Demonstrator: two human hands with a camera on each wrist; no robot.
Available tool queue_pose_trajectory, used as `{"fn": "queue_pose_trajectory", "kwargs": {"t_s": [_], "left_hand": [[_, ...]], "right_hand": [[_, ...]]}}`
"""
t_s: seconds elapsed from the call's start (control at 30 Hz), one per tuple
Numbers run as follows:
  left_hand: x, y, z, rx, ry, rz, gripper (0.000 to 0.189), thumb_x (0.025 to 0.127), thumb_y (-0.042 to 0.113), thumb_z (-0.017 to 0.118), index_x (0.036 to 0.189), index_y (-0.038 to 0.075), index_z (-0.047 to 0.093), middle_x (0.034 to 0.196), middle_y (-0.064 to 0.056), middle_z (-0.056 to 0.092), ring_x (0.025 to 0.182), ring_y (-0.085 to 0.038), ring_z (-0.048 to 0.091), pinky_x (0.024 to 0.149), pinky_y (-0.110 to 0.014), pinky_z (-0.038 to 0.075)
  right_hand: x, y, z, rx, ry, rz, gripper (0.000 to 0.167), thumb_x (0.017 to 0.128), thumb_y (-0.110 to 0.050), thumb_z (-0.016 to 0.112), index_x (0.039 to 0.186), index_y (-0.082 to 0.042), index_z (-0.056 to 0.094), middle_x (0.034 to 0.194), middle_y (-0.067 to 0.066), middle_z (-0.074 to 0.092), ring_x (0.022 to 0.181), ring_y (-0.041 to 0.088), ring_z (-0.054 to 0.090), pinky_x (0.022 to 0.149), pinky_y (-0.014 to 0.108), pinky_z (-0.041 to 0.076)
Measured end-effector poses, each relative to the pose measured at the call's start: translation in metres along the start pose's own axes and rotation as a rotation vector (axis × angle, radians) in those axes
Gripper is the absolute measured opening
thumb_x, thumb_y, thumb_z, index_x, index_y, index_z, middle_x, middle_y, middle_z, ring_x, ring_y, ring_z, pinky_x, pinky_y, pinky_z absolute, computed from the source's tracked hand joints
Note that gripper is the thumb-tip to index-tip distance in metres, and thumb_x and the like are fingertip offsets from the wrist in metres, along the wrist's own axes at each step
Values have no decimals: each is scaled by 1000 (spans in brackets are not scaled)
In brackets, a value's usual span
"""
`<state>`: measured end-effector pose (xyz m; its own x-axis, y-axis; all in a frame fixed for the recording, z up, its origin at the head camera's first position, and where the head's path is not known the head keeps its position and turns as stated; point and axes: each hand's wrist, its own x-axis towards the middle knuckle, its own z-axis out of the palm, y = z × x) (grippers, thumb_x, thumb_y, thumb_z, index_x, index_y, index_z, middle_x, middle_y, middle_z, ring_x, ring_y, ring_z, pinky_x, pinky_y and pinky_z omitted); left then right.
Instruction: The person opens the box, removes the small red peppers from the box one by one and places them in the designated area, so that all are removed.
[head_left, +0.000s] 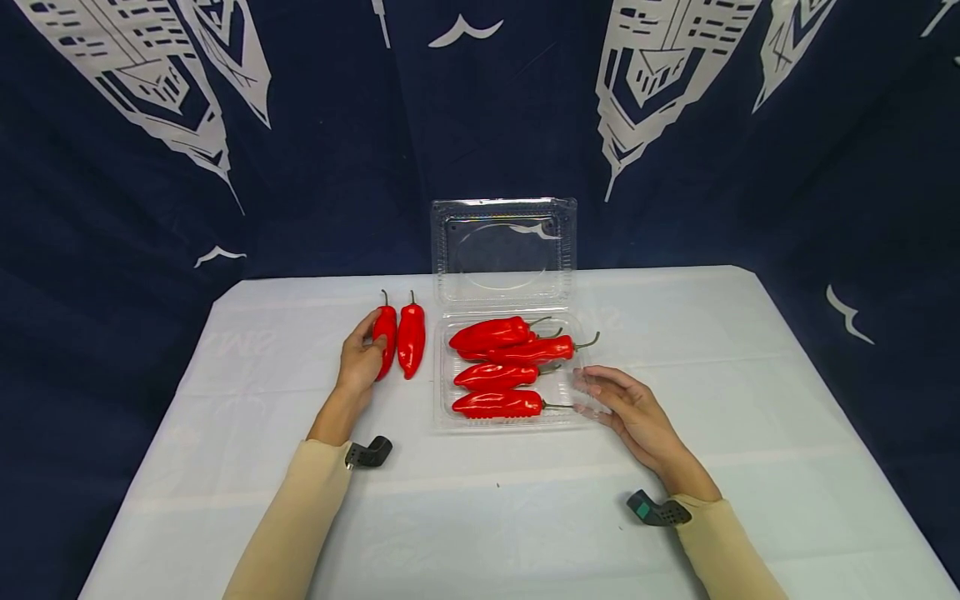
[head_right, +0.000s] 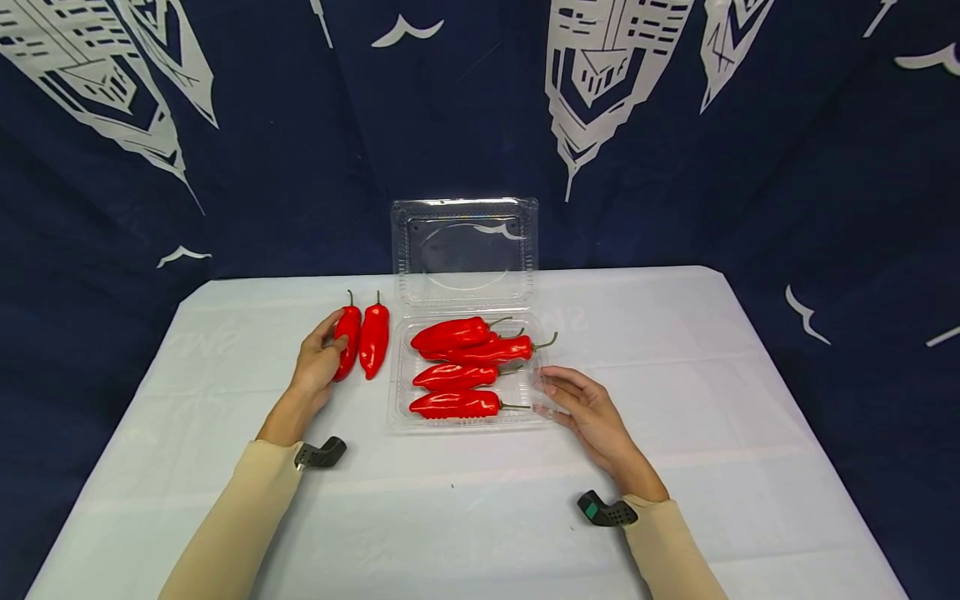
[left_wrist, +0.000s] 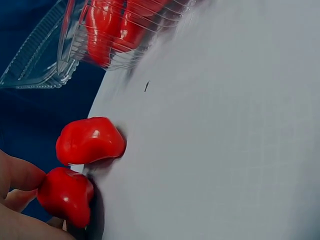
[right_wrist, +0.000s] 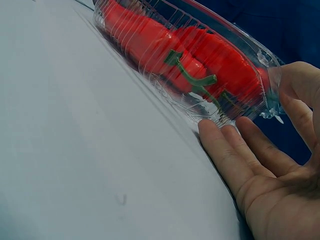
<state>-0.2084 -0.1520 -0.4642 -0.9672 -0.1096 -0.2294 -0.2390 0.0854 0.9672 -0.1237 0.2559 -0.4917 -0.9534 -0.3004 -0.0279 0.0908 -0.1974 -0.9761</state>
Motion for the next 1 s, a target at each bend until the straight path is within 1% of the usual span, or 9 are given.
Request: {"fn": "queue_pose_trajectory", "kwargs": {"t_s": [0.27,0.43,0.6,0.73,0.8,0.83,0.97,1.0], "left_hand": [[-1,1,1,10,-23,-10,57,103,6,39,158,18,31,157,-14,31,141,-29,33,114,-45,33],[-1,1,2,36,-33,2,57,103,4,38,158,18,32,155,-15,32,139,-29,33,112,-42,35],[-1,2,4,58,-42,5,57,103,4,39,157,19,33,153,-14,34,132,-28,37,103,-36,40],[-2,3,4,58,-48,3,57,103,4,40,157,19,33,153,-14,34,125,-26,40,98,-32,40],[-6,9,3,55,-59,-8,57,103,3,39,158,17,32,153,-16,33,122,-26,40,97,-33,39],[-6,10,3,53,-61,-9,57,103,2,39,158,16,31,153,-16,33,119,-25,40,96,-33,39],[-4,10,2,63,-63,-10,56,103,3,40,157,16,33,151,-16,35,105,-22,42,87,-29,39],[-1,7,1,71,-61,-2,56,103,4,40,157,17,33,150,-16,35,103,-21,42,85,-28,39]], "right_hand": [[0,0,0,-2,5,1,46,103,-8,54,144,10,40,145,9,54,128,10,58,95,35,55],[1,1,0,-3,6,9,47,103,-9,55,144,10,40,146,8,54,128,11,58,95,35,55],[1,0,0,-6,5,1,46,103,-8,54,143,10,40,145,8,54,127,10,58,95,35,55],[1,0,0,-2,0,-2,46,103,-7,54,143,10,40,145,9,54,127,10,58,95,35,55],[1,-1,1,-1,1,-2,45,103,-7,53,143,10,41,145,10,54,127,10,58,95,35,55],[1,-1,1,0,2,-1,46,103,-7,53,143,10,40,145,10,53,128,10,58,95,35,55],[1,0,0,-3,4,4,46,103,-7,53,144,10,40,146,11,53,128,11,58,95,35,55],[1,0,0,-4,4,5,46,103,-7,53,144,9,40,146,10,53,128,11,58,95,35,55]]}}
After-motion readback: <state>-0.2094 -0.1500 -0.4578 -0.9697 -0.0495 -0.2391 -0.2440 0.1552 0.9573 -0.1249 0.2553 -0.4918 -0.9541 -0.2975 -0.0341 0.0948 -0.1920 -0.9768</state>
